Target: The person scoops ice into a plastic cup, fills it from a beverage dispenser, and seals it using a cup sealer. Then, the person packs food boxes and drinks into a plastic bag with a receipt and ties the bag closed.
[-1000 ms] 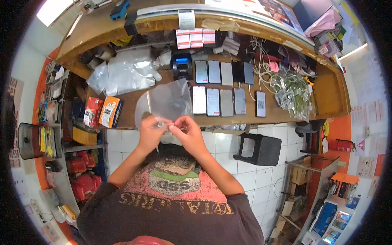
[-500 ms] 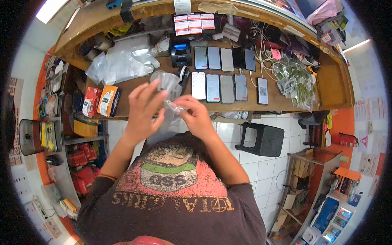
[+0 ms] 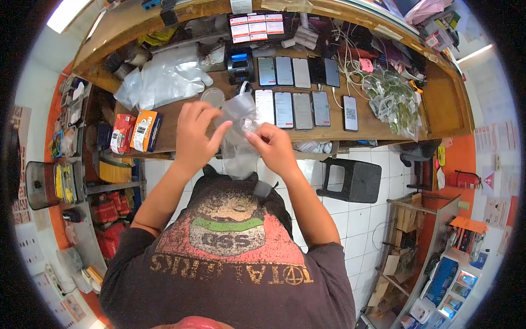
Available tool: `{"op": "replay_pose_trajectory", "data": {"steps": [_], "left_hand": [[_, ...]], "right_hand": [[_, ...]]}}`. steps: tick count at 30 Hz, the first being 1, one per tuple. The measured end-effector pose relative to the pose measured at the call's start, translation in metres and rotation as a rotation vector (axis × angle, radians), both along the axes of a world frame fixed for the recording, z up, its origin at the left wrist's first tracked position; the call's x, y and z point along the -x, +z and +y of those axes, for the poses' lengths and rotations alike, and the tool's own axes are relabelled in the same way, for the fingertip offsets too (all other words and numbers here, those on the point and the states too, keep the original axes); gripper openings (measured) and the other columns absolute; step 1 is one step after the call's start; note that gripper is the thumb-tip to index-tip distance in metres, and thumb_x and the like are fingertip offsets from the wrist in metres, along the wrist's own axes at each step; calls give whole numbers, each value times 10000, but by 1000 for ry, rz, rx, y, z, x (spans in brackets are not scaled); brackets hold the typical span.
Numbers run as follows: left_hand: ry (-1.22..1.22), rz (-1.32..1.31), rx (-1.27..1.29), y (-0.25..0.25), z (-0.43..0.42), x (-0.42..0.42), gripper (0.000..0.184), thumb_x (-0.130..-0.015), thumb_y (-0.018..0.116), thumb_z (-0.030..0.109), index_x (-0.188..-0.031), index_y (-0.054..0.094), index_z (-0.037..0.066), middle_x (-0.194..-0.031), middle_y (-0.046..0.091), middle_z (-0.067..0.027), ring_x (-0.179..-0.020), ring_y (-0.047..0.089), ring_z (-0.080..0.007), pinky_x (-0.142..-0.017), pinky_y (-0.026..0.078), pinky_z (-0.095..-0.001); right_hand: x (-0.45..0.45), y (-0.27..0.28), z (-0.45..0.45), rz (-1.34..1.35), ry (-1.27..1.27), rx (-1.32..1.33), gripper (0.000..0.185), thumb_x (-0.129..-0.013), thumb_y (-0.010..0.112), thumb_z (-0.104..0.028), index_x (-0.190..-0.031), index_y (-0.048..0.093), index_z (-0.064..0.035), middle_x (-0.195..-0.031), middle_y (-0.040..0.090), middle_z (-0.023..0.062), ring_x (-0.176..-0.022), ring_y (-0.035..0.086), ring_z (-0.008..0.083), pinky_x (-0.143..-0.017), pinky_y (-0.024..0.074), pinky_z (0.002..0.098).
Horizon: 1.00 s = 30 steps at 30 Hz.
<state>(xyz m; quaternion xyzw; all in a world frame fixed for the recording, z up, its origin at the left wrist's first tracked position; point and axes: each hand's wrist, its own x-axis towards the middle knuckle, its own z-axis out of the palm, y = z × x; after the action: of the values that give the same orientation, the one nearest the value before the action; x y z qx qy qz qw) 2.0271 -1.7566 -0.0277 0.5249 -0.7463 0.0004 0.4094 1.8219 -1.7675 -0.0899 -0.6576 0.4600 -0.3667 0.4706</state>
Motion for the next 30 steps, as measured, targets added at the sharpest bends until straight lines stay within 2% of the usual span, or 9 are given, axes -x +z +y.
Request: {"op": "replay_pose_trajectory", "data": {"steps": [4,7,10,17,19,21,24,28,30], "left_hand": [[-70,137,-411,-36,31,-3,227,-793,755,189,-902,636,30,-718,595,-74,-707,576,-210,-690,477,-328],[-226,600,-864,-65,41,-6,192,-840,736,165,-876,622,15,-768,623,-14,-685,561,-76,-606,473,-248],[-183,1081,-1139,-83,48,-20,153,-868,708,147,-869,617,25,-761,621,-16,-650,561,-72,-595,468,-222],[281,581,-688,-131,58,-56,122,-924,613,88,-822,570,37,-846,666,-66,-710,599,-116,-608,487,-280],[218,960,-707,-155,58,-53,97,-941,580,86,-855,558,47,-887,670,-77,-732,603,-122,-624,489,-292],[80,1715,-868,-165,56,-58,66,-981,508,104,-924,516,72,-912,650,-77,-820,613,-141,-707,513,-320],[-442,1944,-926,-182,66,-67,83,-983,505,112,-903,510,89,-825,592,-43,-784,591,-152,-732,511,-310],[-52,1655,-1049,-102,70,-35,130,-910,540,-8,-893,473,102,-786,494,12,-690,490,-91,-635,436,-245],[-152,1386,-1010,-132,73,-50,221,-833,522,-113,-840,450,96,-759,450,30,-696,459,-53,-627,411,-210]], "right_hand": [[-23,-21,23,-265,-48,-274,168,-786,764,-103,-760,653,20,-720,562,19,-677,501,100,-617,409,251],[-43,-46,39,-190,-46,-226,225,-760,782,-88,-709,582,1,-765,566,9,-680,500,85,-614,413,237],[-54,-45,47,-209,-21,-360,328,-768,777,-77,-649,472,-56,-775,571,19,-684,518,82,-611,441,248],[-46,-63,45,-1072,-212,-724,169,-875,654,-14,-804,519,-87,-821,610,41,-764,580,111,-744,478,272],[-50,-73,49,-1369,-139,-939,179,-862,666,-3,-852,514,-97,-796,569,14,-764,547,100,-711,459,261],[-49,-69,48,-1098,-141,-805,208,-835,684,4,-869,503,-94,-782,549,1,-761,537,93,-701,452,255],[-43,-89,44,-527,-146,-483,326,-747,723,34,-921,472,-78,-784,526,-10,-731,523,85,-653,440,241],[-16,-89,26,-645,-278,-520,320,-737,692,79,-917,475,-71,-702,511,-7,-568,478,87,-527,405,243],[-6,-65,26,-778,-278,-578,333,-734,638,141,-883,472,-106,-728,538,3,-578,502,85,-522,400,224]]}}
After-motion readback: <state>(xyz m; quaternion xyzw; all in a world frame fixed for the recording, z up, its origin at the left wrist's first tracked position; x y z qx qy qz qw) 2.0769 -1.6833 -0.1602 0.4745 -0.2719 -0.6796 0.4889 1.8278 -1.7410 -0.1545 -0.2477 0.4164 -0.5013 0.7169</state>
